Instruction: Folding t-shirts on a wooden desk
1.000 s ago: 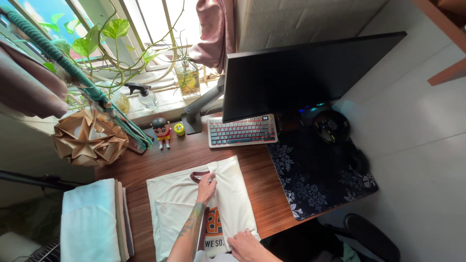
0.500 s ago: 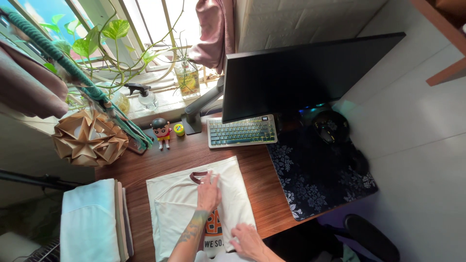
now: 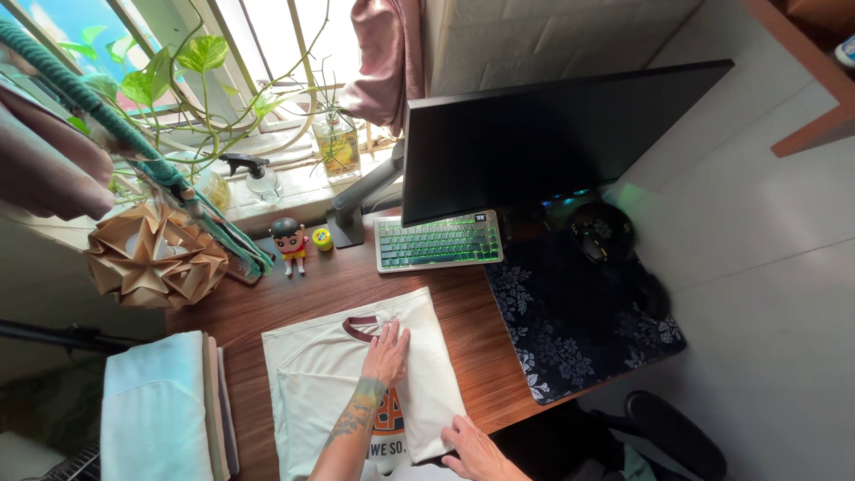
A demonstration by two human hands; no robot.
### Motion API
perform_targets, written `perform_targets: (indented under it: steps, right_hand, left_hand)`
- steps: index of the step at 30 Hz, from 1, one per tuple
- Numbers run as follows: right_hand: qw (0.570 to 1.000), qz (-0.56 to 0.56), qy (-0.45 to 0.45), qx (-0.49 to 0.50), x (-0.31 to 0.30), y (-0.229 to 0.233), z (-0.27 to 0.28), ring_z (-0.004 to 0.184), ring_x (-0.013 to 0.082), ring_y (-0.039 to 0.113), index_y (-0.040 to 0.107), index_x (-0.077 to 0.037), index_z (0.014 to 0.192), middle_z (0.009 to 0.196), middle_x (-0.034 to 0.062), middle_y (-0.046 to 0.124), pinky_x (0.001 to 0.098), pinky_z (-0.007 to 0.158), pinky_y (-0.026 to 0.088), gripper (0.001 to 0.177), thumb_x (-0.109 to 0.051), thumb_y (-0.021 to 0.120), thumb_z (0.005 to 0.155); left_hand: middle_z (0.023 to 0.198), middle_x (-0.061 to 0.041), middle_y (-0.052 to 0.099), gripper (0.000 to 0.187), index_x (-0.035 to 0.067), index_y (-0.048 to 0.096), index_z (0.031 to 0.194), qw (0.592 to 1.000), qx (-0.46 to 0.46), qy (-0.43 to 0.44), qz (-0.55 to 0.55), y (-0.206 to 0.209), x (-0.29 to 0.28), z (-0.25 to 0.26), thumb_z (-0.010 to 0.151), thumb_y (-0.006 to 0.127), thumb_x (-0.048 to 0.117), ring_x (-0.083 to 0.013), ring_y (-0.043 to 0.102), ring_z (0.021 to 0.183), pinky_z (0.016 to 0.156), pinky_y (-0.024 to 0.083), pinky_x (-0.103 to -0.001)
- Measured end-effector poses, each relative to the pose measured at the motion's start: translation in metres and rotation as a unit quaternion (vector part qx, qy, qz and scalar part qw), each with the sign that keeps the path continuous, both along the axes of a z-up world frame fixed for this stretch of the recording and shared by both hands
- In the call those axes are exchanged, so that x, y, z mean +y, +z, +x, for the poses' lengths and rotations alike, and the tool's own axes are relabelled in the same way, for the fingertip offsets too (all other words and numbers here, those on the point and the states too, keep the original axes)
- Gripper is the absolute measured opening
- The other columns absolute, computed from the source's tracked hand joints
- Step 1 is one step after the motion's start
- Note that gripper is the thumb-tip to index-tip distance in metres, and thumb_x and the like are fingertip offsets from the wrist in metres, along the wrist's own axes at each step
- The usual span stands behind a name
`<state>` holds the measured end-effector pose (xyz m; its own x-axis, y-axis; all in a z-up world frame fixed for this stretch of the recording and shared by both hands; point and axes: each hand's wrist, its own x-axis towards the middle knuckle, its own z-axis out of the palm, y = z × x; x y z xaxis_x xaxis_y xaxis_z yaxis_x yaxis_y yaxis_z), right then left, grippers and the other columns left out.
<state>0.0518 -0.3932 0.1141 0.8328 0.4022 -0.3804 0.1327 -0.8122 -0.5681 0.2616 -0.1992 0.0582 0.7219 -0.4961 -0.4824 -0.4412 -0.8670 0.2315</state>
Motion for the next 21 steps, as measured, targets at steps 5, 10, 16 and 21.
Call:
perform_targets:
  steps: [5,10,16,21]
  right_hand:
    - [0.99,-0.073,0.049,0.113,0.015,0.038,0.013,0.091,0.0379,0.058,0.054,-0.016,0.121,0.098,0.0112,0.052,0.0567,0.094,0.039,0.029,-0.027,0.067,0.098]
    - [0.988,-0.019,0.105,0.111,0.016,0.033,0.02,0.093,0.0425,0.064,0.062,-0.016,0.123,0.098,0.0173,0.064,0.0534,0.084,0.046,0.029,-0.024,0.059,0.095]
    - [0.994,0.032,0.056,0.083,0.041,0.031,0.035,0.08,0.0381,0.068,0.074,-0.016,0.095,0.084,0.0127,0.071,0.0482,0.073,0.053,0.019,-0.023,0.058,0.088]
    - [0.99,0.033,0.103,-0.088,0.057,-0.028,0.06,0.077,0.037,0.059,0.062,-0.011,0.112,0.088,0.0115,0.054,0.0546,0.068,0.047,0.02,-0.02,0.061,0.094]
  left_hand:
    - [0.171,-0.015,0.012,0.079,0.017,0.026,0.158,0.996,-0.082,0.012,-0.046,-0.016,0.012,-0.001,0.089,0.063,0.029,-0.0322,0.02,0.155,0.121,0.028,-0.05]
    - [0.165,-0.017,0.029,0.073,0.015,0.037,0.153,0.975,-0.159,0.092,-0.121,0.005,0.036,-0.027,0.085,0.062,0.024,-0.0373,0.027,0.152,0.115,0.032,-0.058]
    - [0.157,-0.014,0.041,0.069,0.019,0.047,0.149,0.918,-0.251,0.235,-0.197,0.012,0.088,-0.077,0.082,0.065,0.017,-0.037,0.041,0.144,0.11,0.04,-0.051]
    - [0.147,-0.011,0.051,0.058,0.023,0.052,0.142,0.865,-0.267,0.401,-0.14,0.004,0.13,-0.131,0.086,0.066,0.026,-0.0327,0.051,0.134,0.101,0.051,-0.053]
